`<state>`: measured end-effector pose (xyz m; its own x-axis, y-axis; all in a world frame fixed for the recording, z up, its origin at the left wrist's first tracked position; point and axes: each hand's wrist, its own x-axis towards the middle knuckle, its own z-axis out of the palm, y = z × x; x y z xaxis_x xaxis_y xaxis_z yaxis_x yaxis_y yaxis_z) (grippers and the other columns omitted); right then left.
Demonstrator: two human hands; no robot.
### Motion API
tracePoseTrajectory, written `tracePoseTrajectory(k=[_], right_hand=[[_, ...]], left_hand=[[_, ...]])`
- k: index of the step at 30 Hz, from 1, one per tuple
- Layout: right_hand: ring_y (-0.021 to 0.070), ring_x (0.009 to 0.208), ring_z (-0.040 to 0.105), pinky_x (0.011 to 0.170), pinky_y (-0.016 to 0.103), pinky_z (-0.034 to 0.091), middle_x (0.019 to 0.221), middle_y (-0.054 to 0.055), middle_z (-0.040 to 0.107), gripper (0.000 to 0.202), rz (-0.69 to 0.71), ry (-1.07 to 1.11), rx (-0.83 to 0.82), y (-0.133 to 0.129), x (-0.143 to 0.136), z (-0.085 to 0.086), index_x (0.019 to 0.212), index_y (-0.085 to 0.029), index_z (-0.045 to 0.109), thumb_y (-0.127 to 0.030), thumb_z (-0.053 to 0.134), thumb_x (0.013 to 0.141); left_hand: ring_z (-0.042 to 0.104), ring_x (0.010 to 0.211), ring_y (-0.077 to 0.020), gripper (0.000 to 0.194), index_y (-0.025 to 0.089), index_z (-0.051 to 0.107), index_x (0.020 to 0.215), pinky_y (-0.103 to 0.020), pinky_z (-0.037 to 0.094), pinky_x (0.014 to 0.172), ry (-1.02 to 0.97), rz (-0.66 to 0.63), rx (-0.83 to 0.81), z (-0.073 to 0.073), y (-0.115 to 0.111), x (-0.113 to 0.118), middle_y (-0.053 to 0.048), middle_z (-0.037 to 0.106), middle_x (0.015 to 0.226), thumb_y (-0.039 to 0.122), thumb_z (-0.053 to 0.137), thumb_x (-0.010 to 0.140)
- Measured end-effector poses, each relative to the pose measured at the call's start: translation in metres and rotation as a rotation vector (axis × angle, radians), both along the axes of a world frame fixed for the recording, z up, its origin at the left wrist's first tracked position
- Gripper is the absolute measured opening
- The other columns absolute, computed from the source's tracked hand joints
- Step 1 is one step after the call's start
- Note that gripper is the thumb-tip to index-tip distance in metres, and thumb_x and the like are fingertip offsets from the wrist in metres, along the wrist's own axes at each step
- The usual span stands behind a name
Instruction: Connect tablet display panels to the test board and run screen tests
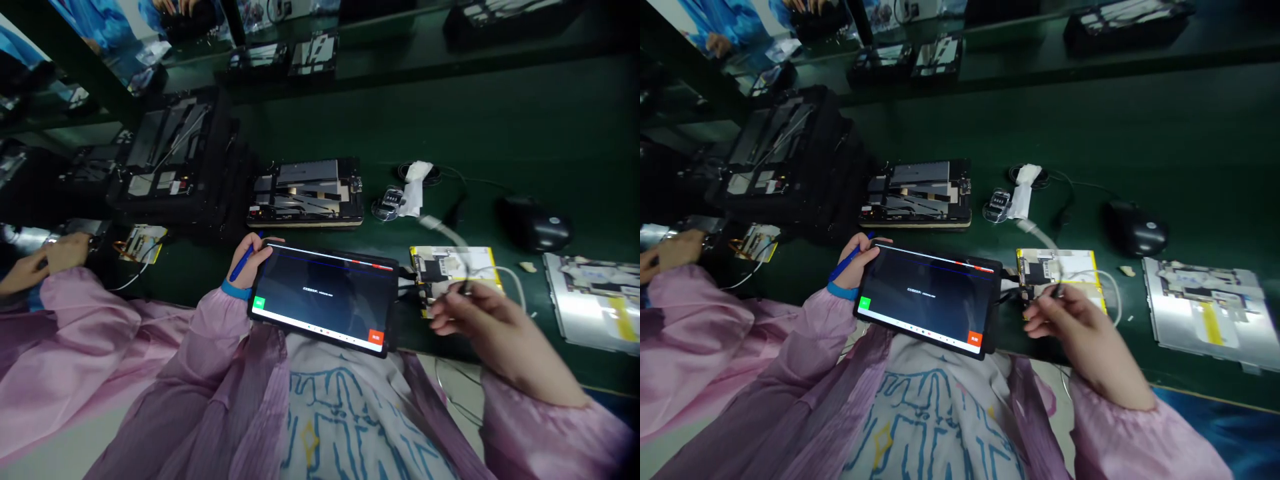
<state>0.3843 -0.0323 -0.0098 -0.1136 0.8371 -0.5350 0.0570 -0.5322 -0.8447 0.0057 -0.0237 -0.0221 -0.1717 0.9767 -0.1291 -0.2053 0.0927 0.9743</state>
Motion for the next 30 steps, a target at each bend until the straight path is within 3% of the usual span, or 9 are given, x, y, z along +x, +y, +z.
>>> tracePoseTrajectory(k=[4, 7, 9, 11, 13, 15, 19, 23, 30], right_hand=[[0.0222, 0.054, 0.056, 0.058, 0.042, 0.046, 0.062, 0.009, 0.058, 0.045, 0.046, -0.52, 0.209, 0.024, -0.003, 0.021, 0.064, -0.024, 0.051, -0.067, 0.054, 0.079], [0.0251, 0.059, 0.056, 0.06, 0.043, 0.044, 0.059, 0.01, 0.056, 0.045, 0.186, -0.895, 0.597, 0.009, -0.052, 0.033, 0.062, -0.023, 0.05, -0.061, 0.046, 0.087], [0.0295, 0.083, 0.063, 0.075, 0.045, 0.049, 0.086, 0.014, 0.067, 0.036, 0.391, -0.665, 0.995, -0.016, -0.1, 0.034, 0.088, -0.018, 0.062, -0.052, 0.05, 0.088], [0.033, 0.123, 0.052, 0.104, 0.058, 0.036, 0.124, 0.016, 0.062, 0.037, 0.753, -0.486, 1.263, -0.043, -0.146, 0.028, 0.117, -0.017, 0.059, -0.04, 0.054, 0.089], [0.0326, 0.136, 0.039, 0.113, 0.063, 0.019, 0.137, 0.014, 0.055, 0.049, 0.929, -0.447, 1.332, -0.062, -0.18, 0.02, 0.129, -0.016, 0.053, -0.04, 0.059, 0.086], [0.0318, 0.139, 0.035, 0.116, 0.064, 0.009, 0.138, 0.014, 0.054, 0.058, 0.977, -0.449, 1.325, -0.069, -0.195, 0.014, 0.134, -0.015, 0.049, -0.042, 0.062, 0.085], [0.0304, 0.14, 0.033, 0.116, 0.064, -0.001, 0.14, 0.014, 0.052, 0.054, 0.827, -0.497, 1.34, -0.065, -0.173, 0.017, 0.136, -0.015, 0.045, -0.042, 0.055, 0.09], [0.036, 0.14, 0.031, 0.113, 0.066, 0.01, 0.135, 0.016, 0.054, 0.045, 0.584, -0.707, 1.287, -0.066, -0.121, 0.018, 0.125, -0.02, 0.052, -0.039, 0.061, 0.086], [0.0358, 0.137, 0.035, 0.11, 0.07, 0.013, 0.126, 0.01, 0.06, 0.029, 0.534, -0.965, 1.299, -0.089, -0.083, -0.018, 0.109, -0.027, 0.062, -0.023, 0.068, 0.082]], left_hand=[[0.067, 0.076, -0.0182, 0.041, 0.021, 0.034, 0.069, -0.029, 0.048, 0.071, -0.034, 0.012, 0.01, 0.003, -0.001, 0.004, -0.003, 0.073, 0.084, 0.024, 0.075, 0.069], [0.067, 0.076, -0.0193, 0.041, 0.021, 0.034, 0.068, -0.031, 0.049, 0.073, -0.071, 0.039, -0.01, 0.003, -0.003, 0.006, 0.0, 0.071, 0.077, 0.032, 0.073, 0.071], [0.067, 0.078, -0.0201, 0.041, 0.021, 0.035, 0.068, -0.032, 0.049, 0.074, -0.085, 0.047, -0.015, 0.001, -0.004, 0.007, 0.001, 0.07, 0.075, 0.037, 0.073, 0.071], [0.067, 0.081, -0.0203, 0.041, 0.021, 0.036, 0.068, -0.032, 0.049, 0.076, -0.092, 0.053, -0.009, -0.001, -0.005, 0.007, 0.001, 0.069, 0.074, 0.04, 0.072, 0.072], [0.067, 0.081, -0.0198, 0.04, 0.022, 0.036, 0.069, -0.032, 0.049, 0.077, -0.102, 0.058, 0.001, -0.004, -0.006, 0.006, 0.002, 0.068, 0.073, 0.041, 0.071, 0.074], [0.067, 0.081, -0.0192, 0.037, 0.022, 0.037, 0.071, -0.032, 0.049, 0.077, -0.116, 0.053, 0.014, -0.007, -0.007, 0.006, 0.003, 0.068, 0.073, 0.04, 0.069, 0.076], [0.067, 0.08, -0.0192, 0.036, 0.021, 0.037, 0.07, -0.032, 0.049, 0.077, -0.133, 0.031, 0.03, -0.01, -0.008, 0.006, 0.003, 0.068, 0.072, 0.039, 0.068, 0.078], [0.067, 0.081, -0.0204, 0.037, 0.021, 0.037, 0.07, -0.033, 0.049, 0.075, -0.128, 0.023, 0.004, -0.011, -0.008, 0.005, 0.001, 0.068, 0.074, 0.04, 0.068, 0.078], [0.067, 0.079, -0.0202, 0.035, 0.021, 0.039, 0.072, -0.03, 0.047, 0.071, -0.103, 0.026, 0.012, -0.009, -0.008, 0.005, 0.0, 0.071, 0.078, 0.039, 0.068, 0.079]])
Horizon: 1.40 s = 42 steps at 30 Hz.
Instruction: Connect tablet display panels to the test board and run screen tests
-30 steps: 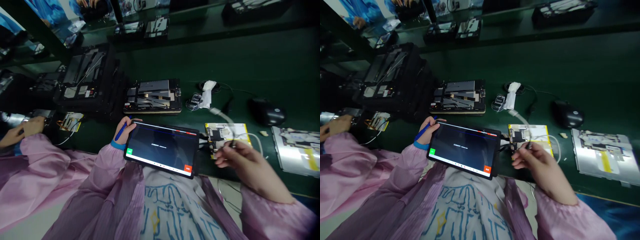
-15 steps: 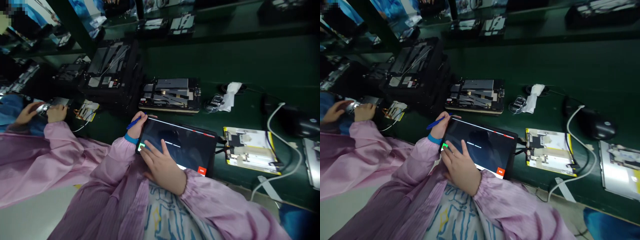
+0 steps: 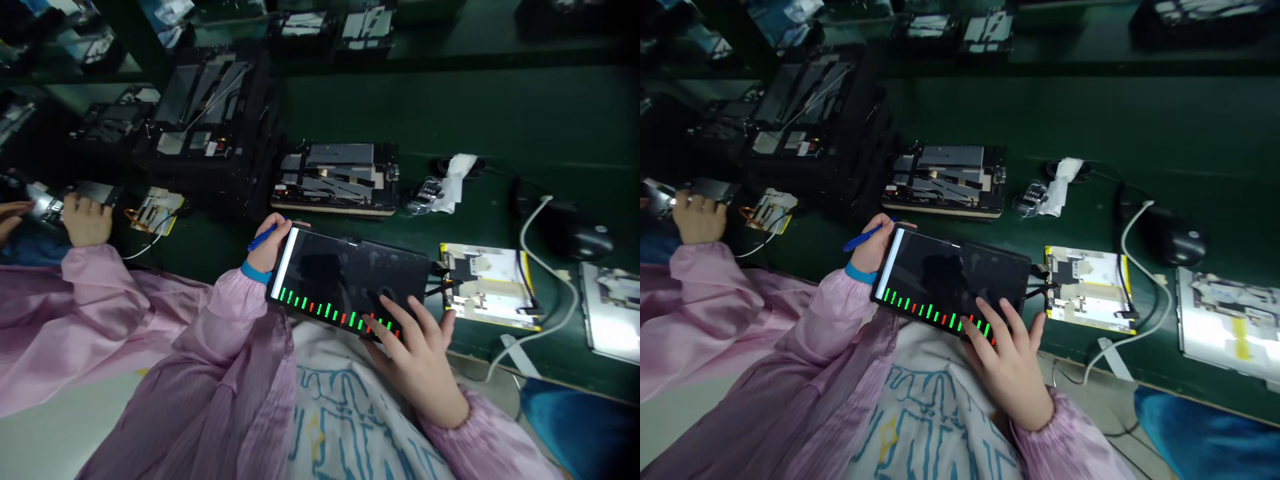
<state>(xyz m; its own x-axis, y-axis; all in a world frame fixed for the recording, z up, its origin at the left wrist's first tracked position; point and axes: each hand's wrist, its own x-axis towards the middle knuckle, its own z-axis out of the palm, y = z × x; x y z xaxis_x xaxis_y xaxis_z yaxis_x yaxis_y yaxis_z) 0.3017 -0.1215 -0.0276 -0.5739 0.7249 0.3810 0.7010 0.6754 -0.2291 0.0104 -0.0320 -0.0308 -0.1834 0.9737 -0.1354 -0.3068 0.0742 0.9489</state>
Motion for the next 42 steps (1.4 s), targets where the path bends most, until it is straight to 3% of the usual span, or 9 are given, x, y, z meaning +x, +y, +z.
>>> tracePoseTrajectory(k=[7, 14, 20, 26, 42], right_hand=[[0.0339, 0.138, 0.033, 0.111, 0.069, 0.01, 0.132, 0.007, 0.057, 0.037, 0.023, 0.072, 0.013, 0.002, -0.007, -0.006, 0.12, -0.032, 0.058, -0.026, 0.066, 0.085], [0.0393, 0.143, 0.022, 0.11, 0.072, 0.02, 0.159, 0.012, 0.016, 0.099, -0.065, 0.286, 0.046, 0.012, 0.004, -0.015, 0.152, -0.03, 0.019, -0.041, 0.078, 0.073], [0.0387, 0.144, 0.021, 0.103, 0.066, 0.04, 0.159, 0.011, 0.01, 0.114, -0.079, 0.558, 0.053, 0.015, 0.002, -0.04, 0.152, -0.033, 0.013, -0.026, 0.085, 0.064], [0.0386, 0.143, 0.025, 0.101, 0.066, 0.043, 0.159, 0.009, 0.013, 0.114, -0.067, 0.625, 0.043, 0.021, 0.001, -0.044, 0.151, -0.036, 0.016, -0.02, 0.086, 0.062], [0.0365, 0.141, 0.03, 0.104, 0.065, 0.04, 0.157, 0.015, 0.018, 0.107, -0.077, 0.57, 0.0, 0.022, 0.002, -0.041, 0.152, -0.03, 0.019, -0.025, 0.083, 0.066]], left_hand=[[0.067, 0.075, -0.0177, 0.033, 0.021, 0.039, 0.072, -0.029, 0.048, 0.072, 0.009, 0.008, 0.014, 0.001, 0.0, 0.0, 0.001, 0.071, 0.075, 0.037, 0.066, 0.08], [0.066, 0.071, -0.0173, 0.036, 0.021, 0.037, 0.071, -0.028, 0.048, 0.065, 0.01, 0.037, -0.032, 0.01, 0.0, 0.005, -0.001, 0.072, 0.078, 0.037, 0.069, 0.075], [0.068, 0.071, -0.0198, 0.038, 0.021, 0.037, 0.069, -0.029, 0.05, 0.062, -0.037, 0.083, -0.031, 0.017, 0.003, 0.006, -0.001, 0.072, 0.076, 0.034, 0.072, 0.071], [0.069, 0.079, -0.0225, 0.035, 0.02, 0.038, 0.067, -0.034, 0.052, 0.072, -0.048, 0.132, -0.014, 0.018, 0.005, 0.004, -0.003, 0.073, 0.074, 0.031, 0.071, 0.072], [0.067, 0.075, -0.0192, 0.034, 0.019, 0.039, 0.067, -0.03, 0.05, 0.07, -0.008, 0.132, -0.039, 0.02, 0.005, 0.006, -0.005, 0.074, 0.082, 0.03, 0.071, 0.071]])
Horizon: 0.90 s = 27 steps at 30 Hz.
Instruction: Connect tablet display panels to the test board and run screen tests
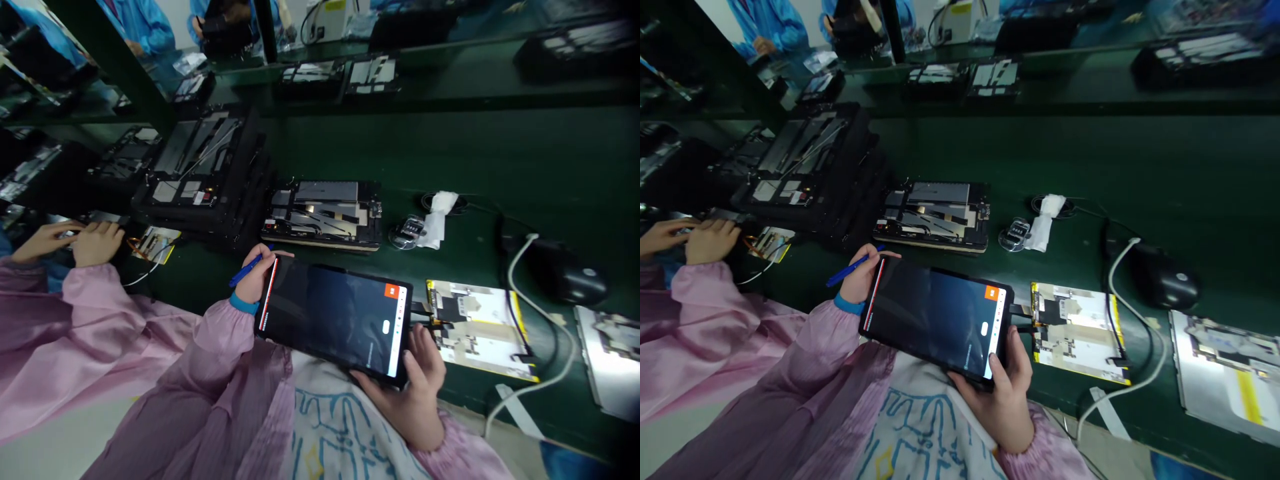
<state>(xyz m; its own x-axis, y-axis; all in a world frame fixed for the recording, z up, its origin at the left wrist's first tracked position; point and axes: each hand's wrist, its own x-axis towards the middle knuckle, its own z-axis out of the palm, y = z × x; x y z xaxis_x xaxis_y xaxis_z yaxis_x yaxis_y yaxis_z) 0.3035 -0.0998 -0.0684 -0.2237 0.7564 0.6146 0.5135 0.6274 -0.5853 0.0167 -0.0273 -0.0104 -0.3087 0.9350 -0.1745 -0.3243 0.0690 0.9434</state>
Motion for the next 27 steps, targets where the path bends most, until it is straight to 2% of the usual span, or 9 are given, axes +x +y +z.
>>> tracePoseTrajectory(k=[7, 14, 21, 27], right_hand=[[0.0379, 0.142, 0.029, 0.101, 0.065, 0.042, 0.156, 0.017, 0.019, 0.102, -0.01, -0.015, -0.028, -0.001, -0.003, 0.002, 0.151, -0.03, 0.019, -0.026, 0.08, 0.07], [0.0382, 0.138, 0.035, 0.097, 0.063, 0.047, 0.153, 0.017, 0.025, 0.096, -0.017, -0.042, -0.031, 0.001, -0.005, 0.008, 0.15, -0.032, 0.021, -0.027, 0.078, 0.073], [0.0385, 0.139, 0.033, 0.098, 0.067, 0.044, 0.153, 0.017, 0.023, 0.096, -0.028, -0.028, -0.01, -0.001, -0.006, 0.001, 0.149, -0.033, 0.021, -0.028, 0.078, 0.073], [0.0381, 0.139, 0.033, 0.098, 0.069, 0.042, 0.152, 0.018, 0.023, 0.095, -0.025, -0.017, 0.027, -0.002, -0.008, -0.002, 0.15, -0.032, 0.021, -0.027, 0.077, 0.074]], left_hand=[[0.066, 0.071, -0.018, 0.029, 0.02, 0.04, 0.069, -0.028, 0.048, 0.067, 0.043, -0.013, 0.021, -0.004, 0.0, -0.006, -0.001, 0.073, 0.079, 0.027, 0.068, 0.073], [0.066, 0.073, -0.0177, 0.031, 0.02, 0.04, 0.068, -0.027, 0.047, 0.066, 0.078, -0.018, 0.03, -0.004, -0.001, -0.008, -0.001, 0.072, 0.078, 0.029, 0.069, 0.073], [0.067, 0.075, -0.0185, 0.032, 0.02, 0.038, 0.069, -0.027, 0.047, 0.067, 0.086, -0.02, 0.039, -0.005, -0.004, -0.009, -0.001, 0.073, 0.081, 0.028, 0.068, 0.073], [0.064, 0.069, -0.0167, 0.031, 0.02, 0.038, 0.07, -0.027, 0.046, 0.064, 0.082, -0.038, 0.046, -0.004, -0.007, -0.01, 0.0, 0.072, 0.083, 0.029, 0.068, 0.074]])
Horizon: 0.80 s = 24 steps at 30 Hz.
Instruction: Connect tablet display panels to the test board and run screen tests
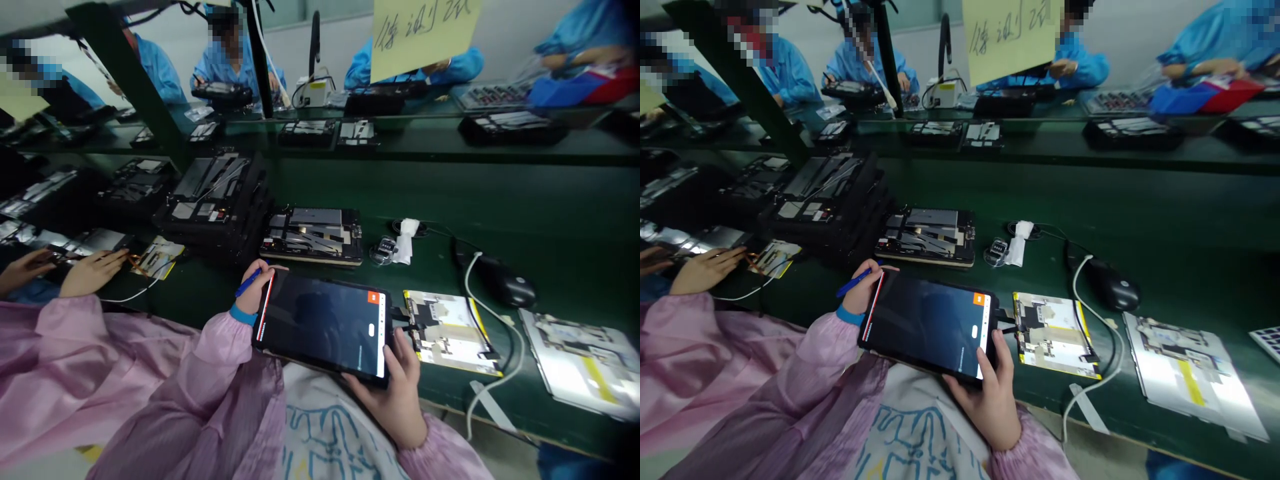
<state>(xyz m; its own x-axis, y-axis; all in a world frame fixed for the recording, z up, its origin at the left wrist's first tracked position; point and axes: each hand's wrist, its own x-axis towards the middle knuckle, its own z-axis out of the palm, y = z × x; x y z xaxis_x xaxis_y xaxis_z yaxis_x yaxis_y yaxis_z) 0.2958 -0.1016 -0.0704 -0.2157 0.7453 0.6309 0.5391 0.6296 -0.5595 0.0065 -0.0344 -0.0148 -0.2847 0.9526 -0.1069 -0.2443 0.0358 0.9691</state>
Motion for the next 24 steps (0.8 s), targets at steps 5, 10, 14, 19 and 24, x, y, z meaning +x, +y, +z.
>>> tracePoseTrajectory(k=[5, 10, 14, 19, 24], right_hand=[[0.0383, 0.139, 0.034, 0.098, 0.068, 0.042, 0.152, 0.018, 0.024, 0.095, -0.006, -0.015, 0.013, 0.0, 0.0, -0.001, 0.15, -0.031, 0.021, -0.026, 0.077, 0.074], [0.0401, 0.137, 0.035, 0.096, 0.068, 0.044, 0.151, 0.02, 0.026, 0.093, -0.005, -0.023, 0.015, 0.0, 0.001, -0.004, 0.15, -0.03, 0.023, -0.027, 0.076, 0.074], [0.0395, 0.137, 0.036, 0.097, 0.067, 0.044, 0.15, 0.019, 0.027, 0.093, -0.015, -0.018, -0.002, 0.001, 0.0, -0.002, 0.149, -0.031, 0.023, -0.029, 0.077, 0.073], [0.0386, 0.138, 0.034, 0.099, 0.065, 0.044, 0.149, 0.017, 0.026, 0.093, -0.014, -0.02, -0.037, 0.003, 0.002, 0.002, 0.148, -0.032, 0.022, -0.032, 0.077, 0.073], [0.0377, 0.14, 0.031, 0.101, 0.063, 0.043, 0.15, 0.018, 0.024, 0.096, -0.007, -0.031, -0.081, 0.005, 0.003, 0.008, 0.149, -0.032, 0.018, -0.035, 0.077, 0.073]], left_hand=[[0.06, 0.061, -0.0132, 0.031, 0.02, 0.038, 0.072, -0.025, 0.044, 0.061, 0.012, -0.012, -0.002, 0.002, -0.002, -0.001, 0.001, 0.072, 0.082, 0.028, 0.068, 0.075], [0.061, 0.064, -0.014, 0.03, 0.021, 0.039, 0.074, -0.024, 0.044, 0.062, 0.005, -0.01, -0.015, 0.002, -0.002, -0.002, 0.001, 0.071, 0.082, 0.028, 0.068, 0.074], [0.063, 0.067, -0.0152, 0.031, 0.021, 0.039, 0.072, -0.025, 0.044, 0.063, 0.02, -0.002, -0.025, 0.002, -0.001, -0.001, 0.001, 0.071, 0.08, 0.028, 0.069, 0.073], [0.064, 0.072, -0.0173, 0.027, 0.021, 0.04, 0.071, -0.026, 0.044, 0.064, 0.056, 0.019, -0.01, 0.002, 0.003, 0.001, 0.001, 0.07, 0.078, 0.027, 0.067, 0.072], [0.065, 0.074, -0.018, 0.025, 0.021, 0.041, 0.071, -0.027, 0.045, 0.066, 0.038, 0.027, -0.017, 0.004, 0.006, 0.003, 0.001, 0.07, 0.076, 0.024, 0.066, 0.071]])
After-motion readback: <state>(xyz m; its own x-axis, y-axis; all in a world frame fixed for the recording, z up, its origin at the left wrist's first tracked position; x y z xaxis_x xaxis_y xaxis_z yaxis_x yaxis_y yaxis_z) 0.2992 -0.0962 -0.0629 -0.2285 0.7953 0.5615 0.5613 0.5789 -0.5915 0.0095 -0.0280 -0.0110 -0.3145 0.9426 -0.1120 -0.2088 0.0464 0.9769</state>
